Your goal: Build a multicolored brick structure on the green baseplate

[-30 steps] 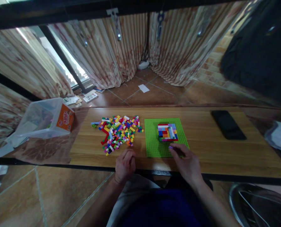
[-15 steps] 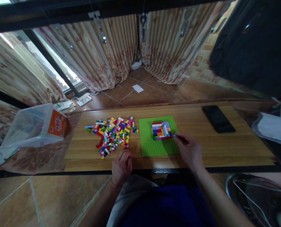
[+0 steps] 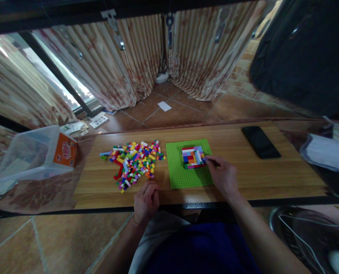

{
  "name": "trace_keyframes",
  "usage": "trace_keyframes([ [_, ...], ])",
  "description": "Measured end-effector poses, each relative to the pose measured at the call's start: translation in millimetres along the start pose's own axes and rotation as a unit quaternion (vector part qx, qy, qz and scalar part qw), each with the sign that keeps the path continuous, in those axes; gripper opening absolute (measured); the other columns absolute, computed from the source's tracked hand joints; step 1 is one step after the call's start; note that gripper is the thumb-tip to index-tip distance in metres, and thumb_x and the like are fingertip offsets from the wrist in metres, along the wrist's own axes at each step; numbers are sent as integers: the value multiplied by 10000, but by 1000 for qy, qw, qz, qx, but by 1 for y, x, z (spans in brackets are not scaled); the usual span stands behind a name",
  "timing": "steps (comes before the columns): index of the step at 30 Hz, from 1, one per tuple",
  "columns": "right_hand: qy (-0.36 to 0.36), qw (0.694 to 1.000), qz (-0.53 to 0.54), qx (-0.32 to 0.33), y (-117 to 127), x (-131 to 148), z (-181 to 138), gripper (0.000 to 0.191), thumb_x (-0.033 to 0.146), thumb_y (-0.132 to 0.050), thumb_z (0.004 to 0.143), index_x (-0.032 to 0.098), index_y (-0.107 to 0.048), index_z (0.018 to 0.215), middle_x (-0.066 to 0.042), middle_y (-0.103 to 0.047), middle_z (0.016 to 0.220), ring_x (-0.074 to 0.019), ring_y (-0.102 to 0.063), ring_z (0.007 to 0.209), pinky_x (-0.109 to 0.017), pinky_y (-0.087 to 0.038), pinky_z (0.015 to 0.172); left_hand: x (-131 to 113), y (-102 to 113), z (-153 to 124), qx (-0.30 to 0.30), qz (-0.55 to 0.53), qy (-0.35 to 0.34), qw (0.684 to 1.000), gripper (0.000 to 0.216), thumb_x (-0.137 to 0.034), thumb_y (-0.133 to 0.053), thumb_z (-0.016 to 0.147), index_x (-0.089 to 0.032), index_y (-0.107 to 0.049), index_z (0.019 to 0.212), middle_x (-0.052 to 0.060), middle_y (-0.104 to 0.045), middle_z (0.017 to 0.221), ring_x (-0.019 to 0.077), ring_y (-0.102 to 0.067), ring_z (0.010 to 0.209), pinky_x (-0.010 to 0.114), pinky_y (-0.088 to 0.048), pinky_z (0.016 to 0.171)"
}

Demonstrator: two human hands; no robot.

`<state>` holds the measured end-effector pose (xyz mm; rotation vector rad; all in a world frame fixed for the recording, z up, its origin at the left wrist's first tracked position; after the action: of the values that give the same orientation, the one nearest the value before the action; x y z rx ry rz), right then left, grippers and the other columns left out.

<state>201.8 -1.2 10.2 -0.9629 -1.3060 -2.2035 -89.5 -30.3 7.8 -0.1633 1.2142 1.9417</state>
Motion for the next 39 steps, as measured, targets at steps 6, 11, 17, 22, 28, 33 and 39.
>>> trace_keyframes([
  [6, 13, 1000, 12, 15, -7, -3, 2, 207, 292, -549, 849, 220, -735, 905, -56, -751, 926, -213, -692, 856, -370, -533, 804, 1, -1, -1, 5, 1, 7, 1000, 165, -59, -458, 857, -183, -561, 821, 43, -640, 839, 144, -646, 787, 234, -524, 718],
  [11, 5, 998, 62, 14, -9, -3, 5, 185, 285, -568, 833, 216, -738, 857, -52, -747, 905, -207, -689, 862, -366, -531, 823, 0, -1, 1, 5, 4, 8, 1000, 172, -56, -457, 856, -184, -567, 820, 40, -643, 839, 143, -646, 784, 232, -523, 714],
  [17, -26, 995, 94, 13, -10, -6, 5, 175, 313, -597, 809, 215, -740, 835, -53, -746, 896, -200, -684, 842, -360, -530, 821, 1, -2, 0, 6, 8, 9, 1000, 169, -62, -460, 859, -187, -567, 819, 40, -639, 836, 146, -642, 784, 235, -523, 710],
  [22, -109, 987, 119, -16, -7, -23, 6, 284, 402, -610, 799, 179, -739, 921, -82, -750, 916, -214, -685, 834, -368, -531, 800, -1, -1, 1, 5, 6, 6, 1000, 167, -62, -462, 861, -184, -567, 818, 43, -641, 838, 143, -643, 781, 229, -521, 701],
  [28, -145, 985, 94, 17, -15, -23, 17, 408, 486, -612, 786, 136, -740, 952, -117, -752, 899, -226, -684, 799, -348, -523, 738, -1, -1, 2, 7, 4, 11, 1000, 171, -56, -457, 860, -187, -560, 820, 34, -633, 817, 142, -637, 771, 232, -519, 702],
  [33, -147, 987, 57, 38, -20, -19, 21, 455, 510, -644, 755, 128, -737, 984, -126, -752, 890, -226, -679, 762, -342, -515, 696, -2, -1, 2, 10, 10, 8, 1000, 169, -58, -455, 866, -189, -555, 826, 37, -633, 823, 144, -640, 781, 234, -519, 702],
  [39, -146, 987, 68, 24, -22, -22, 19, 455, 529, -662, 743, 132, -747, 948, -123, -753, 867, -221, -672, 726, -340, -506, 668, 0, -3, 1, 20, 13, 20, 1000, 165, -68, -456, 866, -191, -556, 823, 42, -637, 828, 147, -637, 770, 241, -519, 696],
])
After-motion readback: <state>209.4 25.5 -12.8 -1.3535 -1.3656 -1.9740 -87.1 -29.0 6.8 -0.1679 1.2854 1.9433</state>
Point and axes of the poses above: each hand's wrist, its own z-axis towards the middle knuckle, its own y-axis out of the back of the hand, x = y × z, the point moved 8 cm from there along z, towards the middle knuckle
